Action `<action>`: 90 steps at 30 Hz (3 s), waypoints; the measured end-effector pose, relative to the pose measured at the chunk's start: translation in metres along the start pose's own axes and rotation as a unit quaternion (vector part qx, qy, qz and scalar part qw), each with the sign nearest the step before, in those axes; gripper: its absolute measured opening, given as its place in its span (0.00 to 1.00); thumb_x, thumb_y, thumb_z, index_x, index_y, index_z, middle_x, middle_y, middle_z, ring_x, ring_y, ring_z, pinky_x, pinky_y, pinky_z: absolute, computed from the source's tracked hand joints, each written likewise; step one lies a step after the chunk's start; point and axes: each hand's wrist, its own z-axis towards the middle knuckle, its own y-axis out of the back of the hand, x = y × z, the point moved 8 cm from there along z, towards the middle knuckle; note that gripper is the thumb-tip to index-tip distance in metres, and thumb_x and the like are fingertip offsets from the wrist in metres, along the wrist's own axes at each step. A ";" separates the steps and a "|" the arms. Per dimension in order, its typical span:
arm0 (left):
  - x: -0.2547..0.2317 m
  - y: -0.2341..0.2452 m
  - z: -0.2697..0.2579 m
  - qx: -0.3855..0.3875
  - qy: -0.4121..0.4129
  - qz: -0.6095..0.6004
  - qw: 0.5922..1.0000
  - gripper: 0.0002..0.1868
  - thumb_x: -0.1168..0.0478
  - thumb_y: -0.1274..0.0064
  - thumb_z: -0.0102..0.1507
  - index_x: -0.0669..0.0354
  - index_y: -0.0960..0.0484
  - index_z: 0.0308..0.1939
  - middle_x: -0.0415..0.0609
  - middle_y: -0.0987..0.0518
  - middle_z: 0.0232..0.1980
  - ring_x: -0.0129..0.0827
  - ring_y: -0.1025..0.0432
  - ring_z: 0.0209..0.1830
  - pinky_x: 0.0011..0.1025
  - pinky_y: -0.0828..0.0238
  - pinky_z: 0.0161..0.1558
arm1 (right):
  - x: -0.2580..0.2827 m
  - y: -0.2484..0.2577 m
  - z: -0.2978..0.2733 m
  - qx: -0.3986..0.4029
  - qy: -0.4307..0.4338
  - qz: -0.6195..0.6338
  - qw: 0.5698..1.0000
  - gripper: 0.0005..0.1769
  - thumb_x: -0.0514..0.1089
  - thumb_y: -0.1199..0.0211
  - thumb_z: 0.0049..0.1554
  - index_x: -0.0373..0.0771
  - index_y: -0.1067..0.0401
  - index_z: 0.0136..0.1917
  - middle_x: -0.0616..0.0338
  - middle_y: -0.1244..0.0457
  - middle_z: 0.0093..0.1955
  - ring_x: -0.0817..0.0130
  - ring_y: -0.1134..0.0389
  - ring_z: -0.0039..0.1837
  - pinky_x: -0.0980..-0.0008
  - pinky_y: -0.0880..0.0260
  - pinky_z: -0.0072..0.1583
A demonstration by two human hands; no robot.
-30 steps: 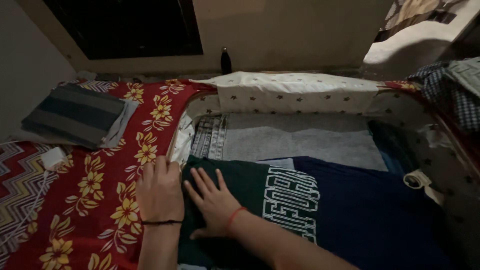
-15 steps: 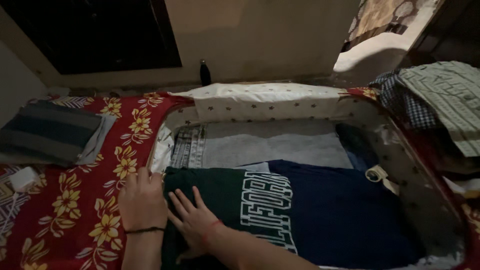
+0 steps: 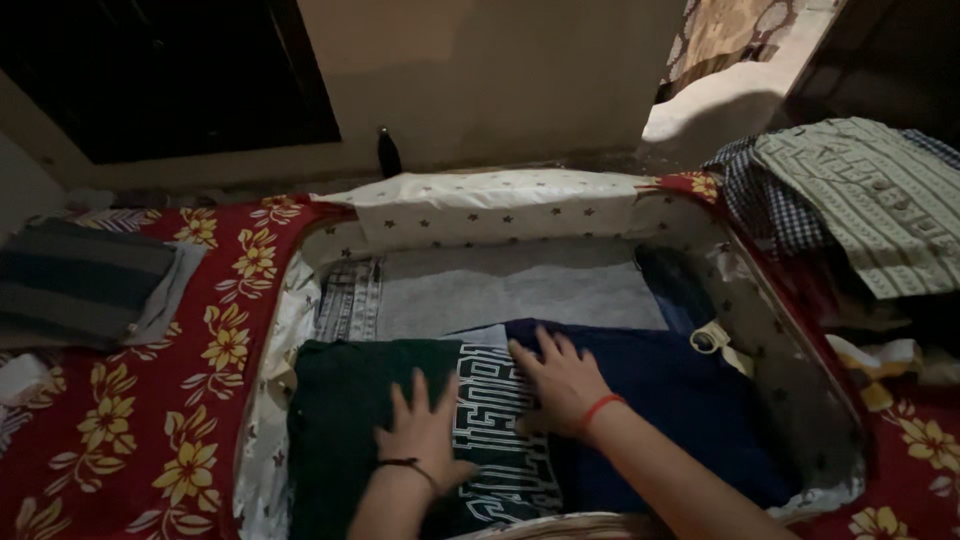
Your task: The person places items of clothing, including shirts and trousers, into a suitcase on a bed.
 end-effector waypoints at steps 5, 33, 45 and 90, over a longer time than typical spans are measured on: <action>-0.001 -0.016 0.029 0.021 0.000 0.021 1.000 0.70 0.44 0.26 0.52 0.16 0.68 0.81 0.47 0.78 0.87 0.59 0.75 0.86 0.70 0.50 0.73 | -0.016 -0.019 0.009 0.021 0.007 0.032 0.999 0.68 0.71 0.24 0.41 0.65 0.60 0.85 0.47 0.63 0.86 0.45 0.60 0.85 0.44 0.50 0.77; -0.127 -0.014 0.049 0.004 0.096 0.110 0.989 0.82 0.33 0.24 0.47 0.37 0.77 0.83 0.54 0.78 0.87 0.59 0.76 0.85 0.70 0.62 0.74 | -0.178 -0.026 -0.043 0.061 0.024 0.156 0.986 0.61 0.68 0.27 0.49 0.58 0.59 0.84 0.45 0.65 0.86 0.46 0.63 0.85 0.48 0.55 0.79; -0.146 -0.006 0.048 -0.028 0.105 0.137 0.985 0.78 0.28 0.28 0.52 0.45 0.74 0.83 0.60 0.74 0.85 0.63 0.74 0.84 0.66 0.63 0.73 | -0.333 0.072 -0.097 -0.296 -0.009 0.593 0.749 0.18 0.41 0.38 0.60 0.33 0.26 0.62 0.50 0.28 0.54 0.65 0.25 0.54 0.64 0.24 0.54; -0.625 0.039 0.130 -0.435 -0.523 -0.089 0.728 0.24 0.69 0.48 0.59 0.61 0.25 0.61 0.54 0.22 0.55 0.49 0.29 0.56 0.44 0.28 0.53 | -0.618 -0.051 -0.104 -0.639 -0.298 0.572 0.421 0.15 0.41 0.31 0.57 0.29 0.30 0.52 0.55 0.32 0.43 0.67 0.33 0.41 0.67 0.32 0.41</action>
